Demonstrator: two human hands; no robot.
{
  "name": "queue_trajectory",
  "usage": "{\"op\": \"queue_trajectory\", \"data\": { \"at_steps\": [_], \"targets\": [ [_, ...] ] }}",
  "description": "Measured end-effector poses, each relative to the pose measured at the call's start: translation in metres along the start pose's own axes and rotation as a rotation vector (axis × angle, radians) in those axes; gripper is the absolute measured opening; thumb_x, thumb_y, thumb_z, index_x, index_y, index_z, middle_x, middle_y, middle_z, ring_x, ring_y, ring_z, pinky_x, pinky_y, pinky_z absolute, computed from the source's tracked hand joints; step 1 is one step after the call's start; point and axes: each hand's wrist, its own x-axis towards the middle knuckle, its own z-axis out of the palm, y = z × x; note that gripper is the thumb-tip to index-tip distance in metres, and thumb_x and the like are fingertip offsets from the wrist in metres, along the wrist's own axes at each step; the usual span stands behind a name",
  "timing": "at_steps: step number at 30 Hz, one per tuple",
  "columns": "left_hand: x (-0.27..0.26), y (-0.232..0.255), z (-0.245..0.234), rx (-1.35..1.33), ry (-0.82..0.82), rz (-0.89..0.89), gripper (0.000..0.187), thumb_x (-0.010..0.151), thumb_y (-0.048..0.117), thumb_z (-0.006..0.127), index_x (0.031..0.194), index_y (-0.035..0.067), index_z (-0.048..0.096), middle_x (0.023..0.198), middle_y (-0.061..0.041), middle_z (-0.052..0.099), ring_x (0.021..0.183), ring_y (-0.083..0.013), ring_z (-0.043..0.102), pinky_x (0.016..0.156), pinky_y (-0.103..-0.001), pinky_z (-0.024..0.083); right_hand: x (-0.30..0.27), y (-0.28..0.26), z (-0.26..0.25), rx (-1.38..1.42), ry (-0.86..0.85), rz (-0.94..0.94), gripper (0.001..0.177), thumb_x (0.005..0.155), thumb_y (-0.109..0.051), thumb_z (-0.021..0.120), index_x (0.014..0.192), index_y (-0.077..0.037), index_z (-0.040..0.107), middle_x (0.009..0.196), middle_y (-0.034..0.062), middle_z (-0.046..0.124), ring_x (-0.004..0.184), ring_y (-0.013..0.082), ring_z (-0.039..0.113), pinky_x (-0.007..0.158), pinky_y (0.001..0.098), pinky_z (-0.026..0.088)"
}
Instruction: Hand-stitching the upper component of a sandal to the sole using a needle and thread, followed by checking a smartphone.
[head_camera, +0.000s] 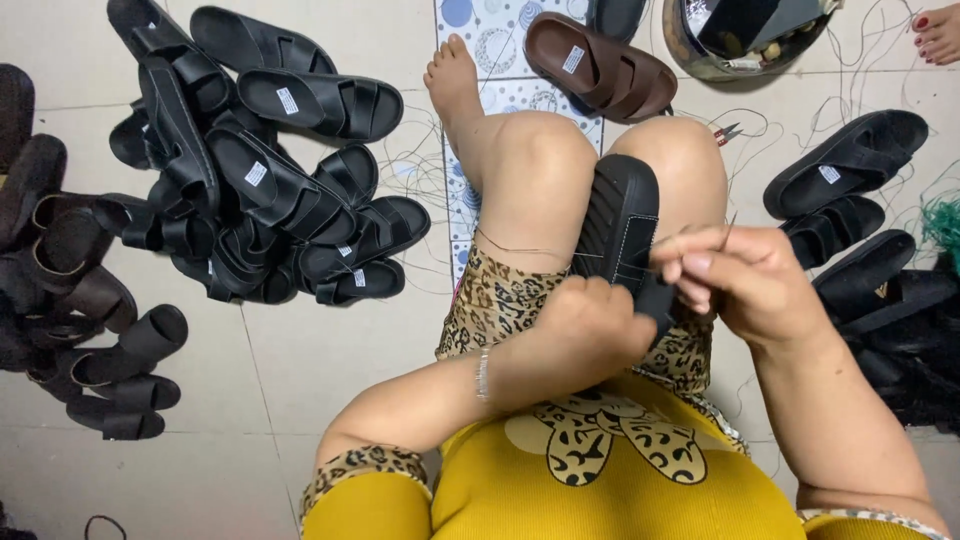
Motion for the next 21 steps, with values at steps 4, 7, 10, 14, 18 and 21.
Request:
{"op": "queue_trajectory", "data": {
  "at_steps": [4, 7, 10, 14, 18, 21],
  "targets": [
    [0.011, 0.014, 0.045, 0.154, 0.075, -0.167, 0.024, 0.072, 0.004, 0.066, 0.057, 0.019, 0.055, 0.058, -0.005, 0.05, 0.05, -0.0174, 0.042, 0.045, -0.033, 0.032, 0.005, 0.003, -0.004, 0.131, 0.134, 0.046, 0.024, 0.095, -0.004, 0.061, 0.113, 0.009, 0.071, 0.088, 0.0203, 0.07, 0.054, 0.0146, 0.046, 0.043, 0.0226, 0.038],
    [0.007, -0.002, 0.036, -0.062, 0.176, -0.084, 0.025, 0.078, -0.003, 0.063, 0.063, 0.015, 0.052, 0.06, -0.004, 0.048, 0.053, -0.02, 0.046, 0.048, -0.036, 0.036, 0.002, 0.001, -0.003, 0.062, 0.106, 0.072, 0.023, 0.095, -0.001, 0.059, 0.112, 0.009, 0.072, 0.083, 0.0187, 0.068, 0.05, 0.0136, 0.045, 0.041, 0.0211, 0.038],
    [-0.012, -0.018, 0.013, -0.554, 0.231, -0.134, 0.017, 0.092, 0.007, 0.064, 0.075, 0.006, 0.061, 0.061, -0.007, 0.056, 0.055, -0.0281, 0.058, 0.051, -0.039, 0.047, 0.004, 0.005, 0.013, -0.161, 0.047, -0.005, 0.023, 0.091, 0.0, 0.063, 0.11, 0.004, 0.076, 0.071, 0.0135, 0.071, 0.052, 0.013, 0.054, 0.047, 0.0237, 0.046],
    [-0.012, -0.013, -0.047, -1.19, 0.359, -0.58, 0.017, 0.094, 0.015, 0.071, 0.087, 0.0, 0.073, 0.062, -0.007, 0.064, 0.051, -0.0175, 0.061, 0.054, -0.026, 0.05, 0.014, 0.011, 0.06, -0.889, 0.158, -0.526, 0.013, 0.088, -0.013, 0.078, 0.1, -0.013, 0.081, 0.081, -0.004, 0.076, 0.069, 0.0137, 0.071, 0.063, 0.0239, 0.056],
    [0.001, -0.047, -0.058, -1.072, 0.271, -0.699, 0.038, 0.111, 0.033, 0.041, 0.125, 0.003, 0.06, 0.073, 0.002, 0.066, 0.071, -0.0102, 0.065, 0.08, -0.028, 0.059, 0.016, 0.029, -0.06, -1.435, 0.318, -0.881, 0.023, 0.096, 0.003, 0.059, 0.091, -0.008, 0.078, 0.096, 0.0076, 0.078, 0.081, 0.0234, 0.071, 0.067, 0.038, 0.054],
    [-0.028, -0.061, -0.027, -0.912, -0.306, -1.046, 0.044, 0.097, 0.046, 0.057, 0.073, 0.01, 0.065, 0.06, -0.001, 0.069, 0.058, -0.0129, 0.066, 0.061, -0.031, 0.053, 0.006, 0.006, -0.141, -1.128, 0.728, -0.475, 0.012, 0.138, 0.0, 0.062, 0.128, 0.007, 0.062, 0.121, 0.0245, 0.068, 0.11, 0.0361, 0.066, 0.101, 0.0461, 0.054]
  ]
}}
